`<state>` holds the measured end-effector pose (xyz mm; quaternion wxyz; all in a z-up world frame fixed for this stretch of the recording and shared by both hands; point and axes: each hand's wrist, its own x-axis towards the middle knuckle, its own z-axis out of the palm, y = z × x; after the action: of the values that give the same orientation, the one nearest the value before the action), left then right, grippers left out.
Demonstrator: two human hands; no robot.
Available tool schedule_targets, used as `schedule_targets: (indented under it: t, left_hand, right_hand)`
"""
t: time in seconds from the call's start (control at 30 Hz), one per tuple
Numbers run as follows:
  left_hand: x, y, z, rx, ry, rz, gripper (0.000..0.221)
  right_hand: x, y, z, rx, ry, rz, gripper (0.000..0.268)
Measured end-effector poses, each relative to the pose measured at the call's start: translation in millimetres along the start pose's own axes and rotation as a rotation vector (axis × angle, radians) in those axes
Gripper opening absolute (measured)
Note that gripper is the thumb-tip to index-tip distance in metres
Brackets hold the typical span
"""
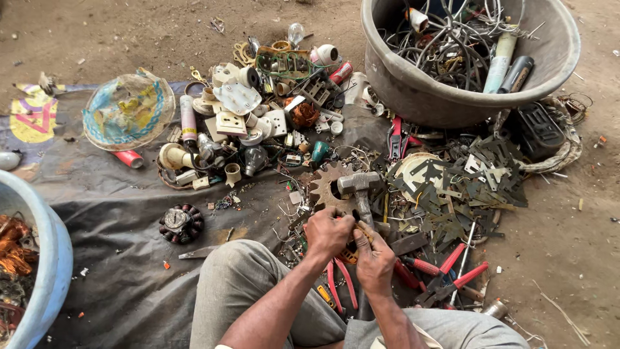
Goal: The person uses pliers and a hammer to separate a copper coil from a metal gear while sitting on a ground-level workspace surrounded by scrap electrical parts.
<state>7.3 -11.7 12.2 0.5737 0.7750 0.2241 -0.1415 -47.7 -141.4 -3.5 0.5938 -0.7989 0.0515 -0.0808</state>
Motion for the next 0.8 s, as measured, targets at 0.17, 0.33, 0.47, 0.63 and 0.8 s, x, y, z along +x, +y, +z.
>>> schedule_targets:
  t: [0.17, 0.33, 0.47, 0.63, 0.8]
  left_hand:
    - [-3, -10, 18, -0.092, -0.016, 0.006, 0.025]
    - [-11, -14, 22, 0.144, 0.207, 0.363, 0.023]
    - [-29, -15, 21, 0.146, 0.329, 0.836, 0.018]
    - [-18, -28, 19, -0.231, 0.175, 0.850, 0.011]
    - [12, -42, 12, -0.655, -0.276, 0.366, 0.018]
  right_hand:
    - [6, 3, 2, -0.114, 0.130, 0.430, 0.042]
    - [12, 19, 0, -0.083, 0.182, 0.506, 0.036]
    - [30, 24, -17, 0.028, 0.104, 0.516, 0.029]
    - [39, 28, -31, 0.592, 0.053, 0.719, 0.022]
    - [40, 20, -27, 0.883, 0.022, 0.870, 0.021]
